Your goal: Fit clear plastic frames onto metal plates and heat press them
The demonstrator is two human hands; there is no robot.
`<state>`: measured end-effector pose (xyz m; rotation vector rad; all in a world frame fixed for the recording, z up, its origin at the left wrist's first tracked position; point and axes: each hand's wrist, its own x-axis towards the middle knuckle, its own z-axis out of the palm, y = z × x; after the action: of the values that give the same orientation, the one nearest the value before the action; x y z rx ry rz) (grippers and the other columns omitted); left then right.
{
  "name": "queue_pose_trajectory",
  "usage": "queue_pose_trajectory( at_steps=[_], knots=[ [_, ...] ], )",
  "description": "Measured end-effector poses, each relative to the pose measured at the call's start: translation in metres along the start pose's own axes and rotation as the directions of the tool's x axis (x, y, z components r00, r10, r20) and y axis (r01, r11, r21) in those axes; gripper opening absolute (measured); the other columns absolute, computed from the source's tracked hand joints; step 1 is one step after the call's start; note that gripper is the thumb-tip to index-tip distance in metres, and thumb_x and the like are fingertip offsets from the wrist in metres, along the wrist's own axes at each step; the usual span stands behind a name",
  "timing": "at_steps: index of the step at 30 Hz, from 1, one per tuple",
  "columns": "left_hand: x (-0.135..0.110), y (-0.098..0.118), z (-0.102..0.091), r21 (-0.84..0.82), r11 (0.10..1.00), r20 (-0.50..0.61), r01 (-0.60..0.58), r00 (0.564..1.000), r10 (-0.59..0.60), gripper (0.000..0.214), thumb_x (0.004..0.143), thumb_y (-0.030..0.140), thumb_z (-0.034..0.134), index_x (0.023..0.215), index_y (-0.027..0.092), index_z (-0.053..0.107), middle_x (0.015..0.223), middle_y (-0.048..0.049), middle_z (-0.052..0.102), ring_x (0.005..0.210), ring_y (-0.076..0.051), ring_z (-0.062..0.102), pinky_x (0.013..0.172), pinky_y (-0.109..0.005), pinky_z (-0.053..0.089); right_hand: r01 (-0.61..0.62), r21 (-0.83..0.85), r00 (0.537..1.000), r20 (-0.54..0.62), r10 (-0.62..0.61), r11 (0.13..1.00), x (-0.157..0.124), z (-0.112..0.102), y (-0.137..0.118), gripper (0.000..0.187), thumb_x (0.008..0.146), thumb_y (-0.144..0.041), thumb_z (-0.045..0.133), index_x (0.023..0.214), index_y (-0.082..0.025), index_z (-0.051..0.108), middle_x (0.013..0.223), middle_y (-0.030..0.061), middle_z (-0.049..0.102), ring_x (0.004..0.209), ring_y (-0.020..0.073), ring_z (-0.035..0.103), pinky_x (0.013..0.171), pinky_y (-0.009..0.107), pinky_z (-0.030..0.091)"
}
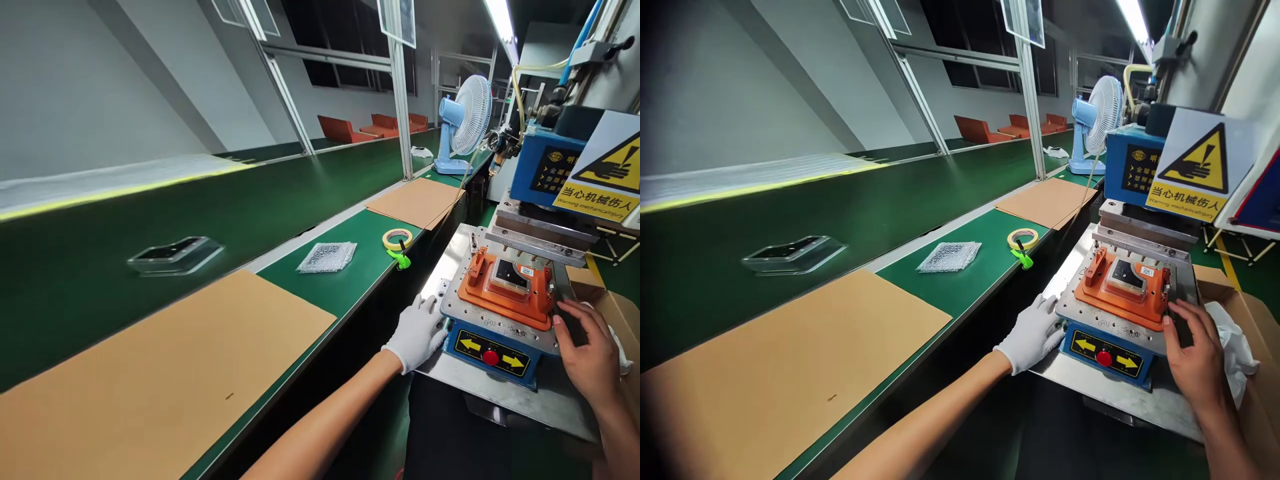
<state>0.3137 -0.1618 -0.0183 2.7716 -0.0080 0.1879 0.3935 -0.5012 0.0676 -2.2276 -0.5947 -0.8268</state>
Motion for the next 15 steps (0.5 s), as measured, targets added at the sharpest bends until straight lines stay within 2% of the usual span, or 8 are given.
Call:
queue_pose_trajectory(
  at_steps=[5,9,13,15],
  knots=[
    [0.009,0.007,0.001,0.046,0.997,0.04,0.066,0.997,-0.068,0.023,0.096,0.043,0.064,0.11,0.029,0.075,0.145,-0.0143,0.055,0.141,-0.044,0.04,0.105,-0.059,0.051,-0.108,0.025,0.994,0.023,0.108,0.994,-0.027,-0.01,0.017,0.028,0.102,-0.045,0.065,0.12,-0.026,0.075,0.129,0.01,0.073,0.123,0.0316,0.07,0.107,0.052,0.058],
    [0.009,0.003,0.004,0.08,0.989,0.025,0.124,0.992,-0.126,0.024,0.095,0.045,0.063,0.111,0.03,0.073,0.142,-0.0126,0.058,0.143,-0.042,0.04,0.101,-0.054,0.054,-0.148,0.038,0.988,0.043,0.147,0.988,-0.036,-0.016,0.025,0.029,0.103,-0.044,0.063,0.125,-0.026,0.073,0.133,0.0103,0.072,0.126,0.0313,0.069,0.109,0.053,0.056],
    [0.02,-0.002,0.005,0.09,0.97,0.022,0.226,0.973,-0.229,0.026,0.092,0.046,0.063,0.101,0.023,0.068,0.132,-0.0145,0.061,0.126,-0.037,0.059,0.089,-0.046,0.057,-0.195,0.092,0.979,0.076,0.188,0.976,-0.035,-0.016,0.024,0.034,0.104,-0.044,0.061,0.131,-0.025,0.069,0.135,0.0116,0.071,0.127,0.03,0.068,0.111,0.052,0.055],
    [0.031,0.0,0.002,0.064,0.961,0.022,0.269,0.962,-0.271,0.038,0.084,0.047,0.069,0.114,0.023,0.066,0.132,-0.0151,0.061,0.115,-0.035,0.067,0.087,-0.043,0.057,-0.216,0.104,0.973,0.109,0.205,0.971,-0.029,-0.01,0.02,0.04,0.104,-0.044,0.06,0.138,-0.023,0.064,0.138,0.0129,0.07,0.129,0.0299,0.067,0.113,0.051,0.055]
  ],
)
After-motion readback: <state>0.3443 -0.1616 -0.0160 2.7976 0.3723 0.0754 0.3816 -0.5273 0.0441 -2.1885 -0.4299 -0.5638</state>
